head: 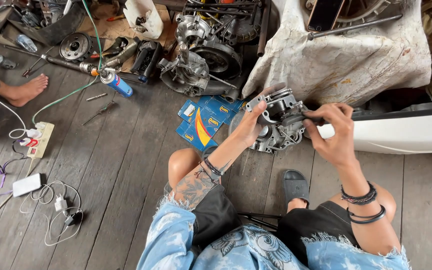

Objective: The person is assembling a motorcycle engine component, using a metal rod to adjust and fit internal parts.

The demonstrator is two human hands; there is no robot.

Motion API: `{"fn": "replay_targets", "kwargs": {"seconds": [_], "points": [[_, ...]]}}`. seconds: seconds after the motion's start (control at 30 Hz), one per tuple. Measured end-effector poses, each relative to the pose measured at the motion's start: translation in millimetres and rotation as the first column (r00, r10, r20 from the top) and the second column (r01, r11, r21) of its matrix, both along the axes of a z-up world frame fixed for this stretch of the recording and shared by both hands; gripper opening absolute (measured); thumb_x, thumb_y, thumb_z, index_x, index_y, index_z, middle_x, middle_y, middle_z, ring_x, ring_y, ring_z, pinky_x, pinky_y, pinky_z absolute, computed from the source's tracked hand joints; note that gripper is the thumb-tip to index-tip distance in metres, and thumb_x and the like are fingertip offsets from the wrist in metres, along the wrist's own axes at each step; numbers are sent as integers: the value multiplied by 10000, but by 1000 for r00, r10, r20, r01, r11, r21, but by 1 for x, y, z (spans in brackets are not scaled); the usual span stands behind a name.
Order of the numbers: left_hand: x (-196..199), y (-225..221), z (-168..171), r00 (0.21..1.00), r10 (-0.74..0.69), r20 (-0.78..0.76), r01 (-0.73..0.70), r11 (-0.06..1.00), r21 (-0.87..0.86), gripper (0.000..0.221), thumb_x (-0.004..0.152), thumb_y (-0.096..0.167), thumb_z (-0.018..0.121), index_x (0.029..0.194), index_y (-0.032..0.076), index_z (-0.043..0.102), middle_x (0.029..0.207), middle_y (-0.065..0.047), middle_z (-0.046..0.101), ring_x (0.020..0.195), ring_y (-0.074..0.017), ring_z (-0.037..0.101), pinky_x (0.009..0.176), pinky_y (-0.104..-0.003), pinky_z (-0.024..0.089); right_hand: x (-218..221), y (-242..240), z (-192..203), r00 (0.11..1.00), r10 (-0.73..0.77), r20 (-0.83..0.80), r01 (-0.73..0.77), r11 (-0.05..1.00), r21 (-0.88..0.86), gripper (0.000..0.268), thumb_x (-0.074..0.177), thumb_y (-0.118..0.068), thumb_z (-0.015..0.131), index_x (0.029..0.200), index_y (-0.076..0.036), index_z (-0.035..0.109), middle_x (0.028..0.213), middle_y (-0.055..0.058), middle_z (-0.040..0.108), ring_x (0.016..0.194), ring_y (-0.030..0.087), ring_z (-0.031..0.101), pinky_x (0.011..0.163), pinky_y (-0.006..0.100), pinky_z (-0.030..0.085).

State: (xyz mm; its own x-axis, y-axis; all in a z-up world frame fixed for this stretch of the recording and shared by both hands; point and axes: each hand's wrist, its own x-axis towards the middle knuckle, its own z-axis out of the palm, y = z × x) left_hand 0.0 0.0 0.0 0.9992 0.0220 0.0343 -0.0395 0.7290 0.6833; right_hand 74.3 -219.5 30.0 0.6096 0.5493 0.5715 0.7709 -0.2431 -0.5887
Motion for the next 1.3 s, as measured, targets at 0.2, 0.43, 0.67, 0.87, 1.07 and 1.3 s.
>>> {"fn": "replay_targets", "kwargs": {"seconds": [0.2,0.43,0.67,0.87,1.07,1.3], "points": [[-2,1,15,966,215,146,-247,933,261,902,748,758,796,1448,240,559,1416,-39,659,1355,-276,586,1192,-598,369,9,-17,19,988,-122,98,126,991,-43,21,1077,-51,764,1091,-56,749,879,49,629,834,212,567,1089,425,314],[-16,-15,46,891,337,303,-453,636,625,953,675,578,825,1422,128,444,1352,-115,578,1228,-254,641,1071,-407,547,-7,6,24,931,-87,354,122,989,-79,189,1039,-209,792,948,-62,716,910,73,722,823,243,610,1033,420,299],[-21,-24,51,814,381,439,-564,338,753,1007,644,630,813,1402,93,425,1323,-79,504,1231,-230,568,1079,-387,486,-2,4,13,905,-205,372,256,962,-93,235,1049,-283,825,969,-84,728,972,47,762,860,217,624,1039,420,290],[-18,-22,50,762,356,541,-648,418,637,1013,596,507,959,1382,82,481,1205,-114,527,1132,-287,592,1077,-451,472,5,7,-42,936,-99,338,133,988,-80,249,785,-152,889,898,-119,669,804,22,682,783,217,631,1039,422,359],[-18,-20,55,745,355,564,-666,389,636,985,620,506,946,1374,86,472,1204,-113,513,1125,-298,593,1063,-460,477,-5,11,-5,935,-139,326,165,985,-53,257,878,-139,934,894,-126,678,794,-12,695,753,199,613,1038,412,350],[-16,-22,56,722,363,588,-691,375,617,983,628,540,933,1379,97,480,1221,-95,510,1144,-272,586,1073,-432,472,-3,4,10,934,-135,331,162,985,-55,267,910,-153,948,908,-123,682,793,5,697,753,209,603,1059,427,341]]}}
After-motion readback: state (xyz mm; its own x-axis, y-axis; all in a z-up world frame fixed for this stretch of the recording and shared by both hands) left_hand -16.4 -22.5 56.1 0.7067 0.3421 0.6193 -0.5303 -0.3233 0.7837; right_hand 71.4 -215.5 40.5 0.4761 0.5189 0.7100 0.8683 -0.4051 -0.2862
